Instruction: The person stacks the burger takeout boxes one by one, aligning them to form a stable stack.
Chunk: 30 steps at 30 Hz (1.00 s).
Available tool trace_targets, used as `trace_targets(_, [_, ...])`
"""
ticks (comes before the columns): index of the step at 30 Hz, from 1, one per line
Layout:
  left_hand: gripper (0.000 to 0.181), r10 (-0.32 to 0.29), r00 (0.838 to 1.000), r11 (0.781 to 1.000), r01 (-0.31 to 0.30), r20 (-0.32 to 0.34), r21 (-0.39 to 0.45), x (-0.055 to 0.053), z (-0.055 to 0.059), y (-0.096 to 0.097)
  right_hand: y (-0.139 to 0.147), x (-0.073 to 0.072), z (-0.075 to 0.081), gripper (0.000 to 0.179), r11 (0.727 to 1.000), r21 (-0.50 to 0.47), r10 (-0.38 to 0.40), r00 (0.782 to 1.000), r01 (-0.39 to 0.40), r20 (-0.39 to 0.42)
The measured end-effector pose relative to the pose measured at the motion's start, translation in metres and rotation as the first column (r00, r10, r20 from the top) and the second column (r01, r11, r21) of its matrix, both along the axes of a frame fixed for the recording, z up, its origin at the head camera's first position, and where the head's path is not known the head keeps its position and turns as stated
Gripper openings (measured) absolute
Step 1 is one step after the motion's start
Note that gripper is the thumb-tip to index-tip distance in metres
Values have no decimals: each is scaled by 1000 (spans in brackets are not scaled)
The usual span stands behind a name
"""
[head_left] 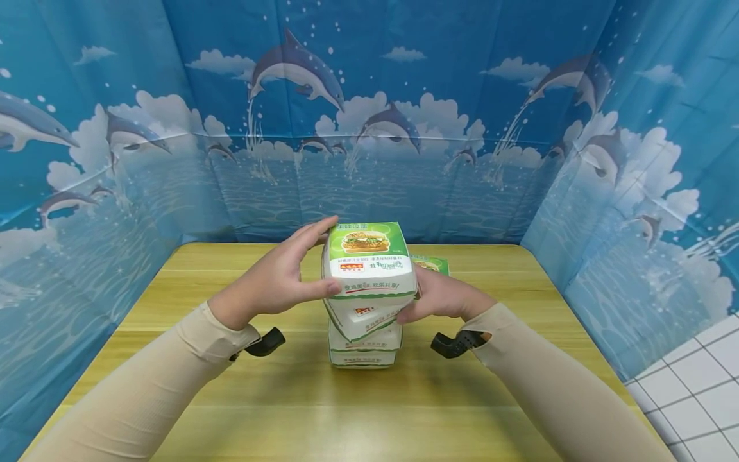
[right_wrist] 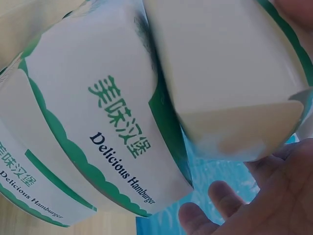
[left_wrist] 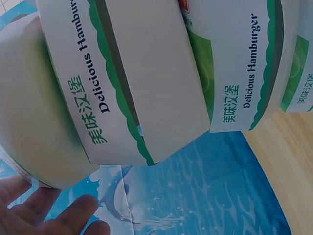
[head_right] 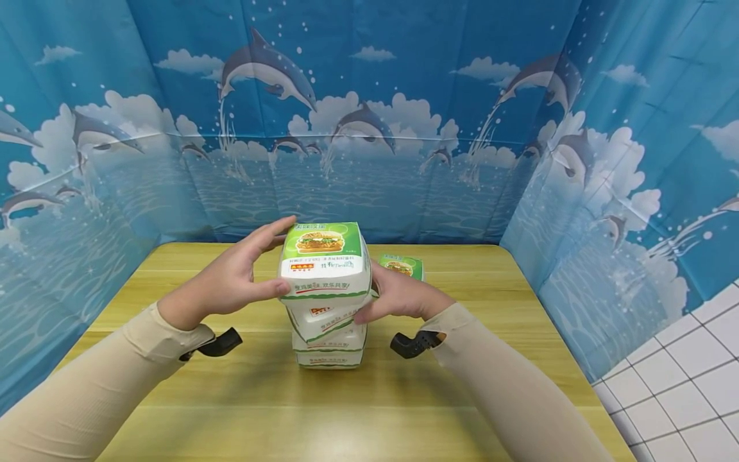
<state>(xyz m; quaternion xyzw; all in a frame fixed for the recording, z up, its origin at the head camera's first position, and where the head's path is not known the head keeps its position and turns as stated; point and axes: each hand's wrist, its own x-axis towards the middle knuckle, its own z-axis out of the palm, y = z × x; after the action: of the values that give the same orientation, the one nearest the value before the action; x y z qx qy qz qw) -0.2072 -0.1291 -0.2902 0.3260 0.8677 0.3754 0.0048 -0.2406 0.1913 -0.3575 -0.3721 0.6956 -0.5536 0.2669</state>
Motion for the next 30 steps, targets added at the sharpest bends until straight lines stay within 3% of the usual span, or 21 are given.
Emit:
trace_targets(7, [100, 4, 1000, 1000, -4, -10, 0, 0, 1, 0, -1, 4, 1, 92, 999, -38, -8, 1000, 7, -18])
trace_targets(14, [100, 9, 1000, 1000, -9, -11, 16, 1, 2, -1, -8, 16, 1, 121, 992, -104, -83, 994, 75, -74])
trace_targets(19, [99, 8, 1000, 1000, -8, -5, 27, 2, 2, -2, -11, 24, 0, 136, 977, -141, -182, 973, 162, -144])
trace_targets(24, [99, 3, 1000, 999, -3, -7, 37, 2, 2, -2, -11, 32, -3, 136, 957, -106, -288, 938, 272, -193])
trace_targets(30, [98, -6, 1000, 999, 6, -6, 48, 2, 1, -2, -15, 38, -8, 131, 946, -130, -318, 926, 297, -204])
